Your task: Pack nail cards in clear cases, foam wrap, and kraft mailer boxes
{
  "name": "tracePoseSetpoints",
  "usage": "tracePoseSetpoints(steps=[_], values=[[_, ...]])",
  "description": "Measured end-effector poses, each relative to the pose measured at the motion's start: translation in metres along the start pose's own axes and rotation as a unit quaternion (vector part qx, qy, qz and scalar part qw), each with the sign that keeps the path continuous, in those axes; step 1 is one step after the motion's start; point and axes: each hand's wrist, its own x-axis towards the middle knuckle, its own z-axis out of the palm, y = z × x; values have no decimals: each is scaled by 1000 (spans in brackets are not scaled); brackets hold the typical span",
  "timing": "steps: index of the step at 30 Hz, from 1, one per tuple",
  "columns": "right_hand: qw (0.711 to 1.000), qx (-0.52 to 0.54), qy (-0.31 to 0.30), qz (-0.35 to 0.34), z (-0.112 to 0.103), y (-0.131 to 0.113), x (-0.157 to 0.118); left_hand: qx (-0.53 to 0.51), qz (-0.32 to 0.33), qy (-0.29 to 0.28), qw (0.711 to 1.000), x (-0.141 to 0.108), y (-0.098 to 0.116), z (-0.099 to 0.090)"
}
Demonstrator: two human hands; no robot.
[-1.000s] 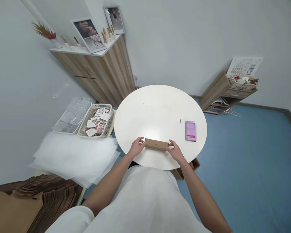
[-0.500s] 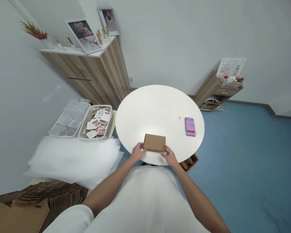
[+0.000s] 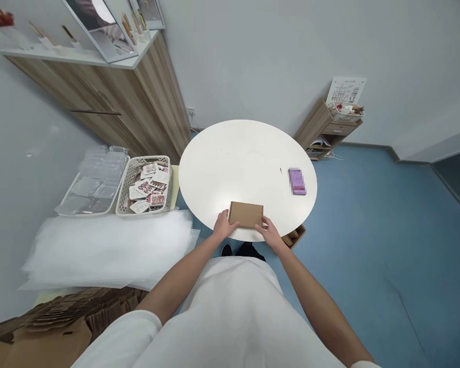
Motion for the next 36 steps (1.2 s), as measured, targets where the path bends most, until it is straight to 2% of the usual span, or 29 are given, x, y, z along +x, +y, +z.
tracePoseSetpoints(steps=[3, 8, 12, 15, 19, 22, 25, 27, 30, 33, 36], values=[[999, -32, 3, -26, 9, 4, -8, -5, 12, -17, 1000, -3, 0, 5], [998, -50, 15, 17, 11, 12, -24, -7, 24, -30, 999, -13, -1, 9], [999, -17, 22, 42, 2, 10, -31, -26, 21, -2, 999, -17, -1, 10], [997, -8, 35, 69, -5, 7, -29, -67, 0, 6, 998, -16, -2, 7], [996, 32, 17, 80, -6, 2, -18, -115, -26, -20, 993, -11, 1, 0], [995, 79, -8, 67, -6, 1, -10, -136, -39, -28, 990, -11, 10, -4], [992, 109, -15, 56, -17, 6, -8, -150, -55, -12, 987, -14, 27, -1], [992, 118, 1, 42, -32, 16, -8, -159, -44, -18, 986, -17, 44, 6], [991, 117, 61, 25, -64, 37, -11, -154, -3, -36, 987, -19, 77, 27], [987, 109, 118, 13, -99, 63, -16, -126, 42, -53, 990, -20, 112, 59], [980, 90, 180, 13, -133, 92, -29, -86, 82, -99, 988, -22, 141, 96]])
